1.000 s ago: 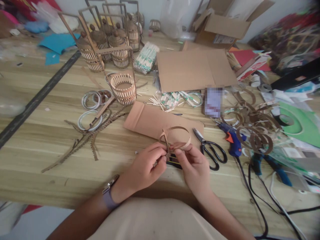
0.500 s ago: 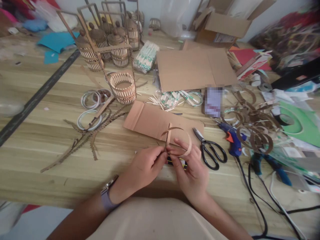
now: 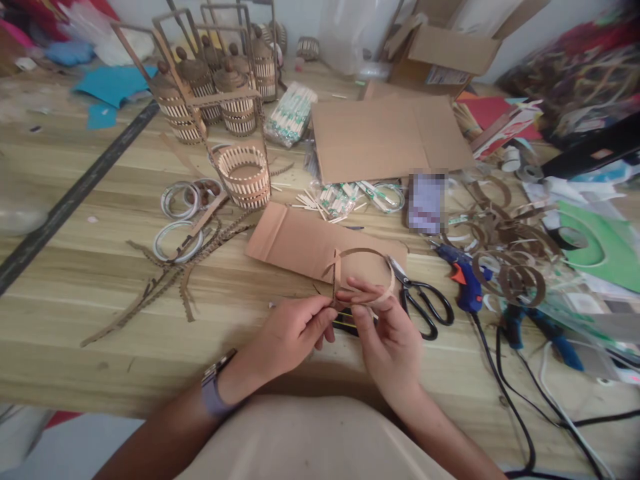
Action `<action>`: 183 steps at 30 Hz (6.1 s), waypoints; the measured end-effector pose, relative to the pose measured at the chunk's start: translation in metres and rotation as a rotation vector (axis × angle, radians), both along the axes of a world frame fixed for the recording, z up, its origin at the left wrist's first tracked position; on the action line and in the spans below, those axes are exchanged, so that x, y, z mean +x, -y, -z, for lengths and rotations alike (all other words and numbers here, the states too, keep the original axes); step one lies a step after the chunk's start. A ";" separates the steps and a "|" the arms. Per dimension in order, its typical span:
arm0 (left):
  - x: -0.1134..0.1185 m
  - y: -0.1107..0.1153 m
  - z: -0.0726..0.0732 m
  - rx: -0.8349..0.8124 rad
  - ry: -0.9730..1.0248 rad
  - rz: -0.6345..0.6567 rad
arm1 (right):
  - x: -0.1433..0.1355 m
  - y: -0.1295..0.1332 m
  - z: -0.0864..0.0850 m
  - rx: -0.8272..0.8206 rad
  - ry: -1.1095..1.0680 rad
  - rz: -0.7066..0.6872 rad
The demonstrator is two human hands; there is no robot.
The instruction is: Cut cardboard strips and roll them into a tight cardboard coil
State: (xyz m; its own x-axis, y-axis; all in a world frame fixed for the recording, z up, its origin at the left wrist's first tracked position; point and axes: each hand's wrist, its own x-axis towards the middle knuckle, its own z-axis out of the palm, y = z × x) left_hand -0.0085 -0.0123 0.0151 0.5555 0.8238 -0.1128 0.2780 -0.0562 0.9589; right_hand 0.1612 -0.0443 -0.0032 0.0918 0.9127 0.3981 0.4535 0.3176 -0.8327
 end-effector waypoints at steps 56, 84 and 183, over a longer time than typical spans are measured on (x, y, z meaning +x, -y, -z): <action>-0.001 -0.002 -0.001 -0.191 -0.011 -0.164 | 0.057 0.011 -0.017 -0.188 0.699 -0.241; 0.000 0.002 0.003 -0.184 0.035 -0.184 | 0.065 -0.007 -0.019 -0.040 0.747 0.123; 0.002 0.001 0.000 0.290 -0.098 -0.090 | 0.002 -0.006 -0.009 0.245 0.300 -0.041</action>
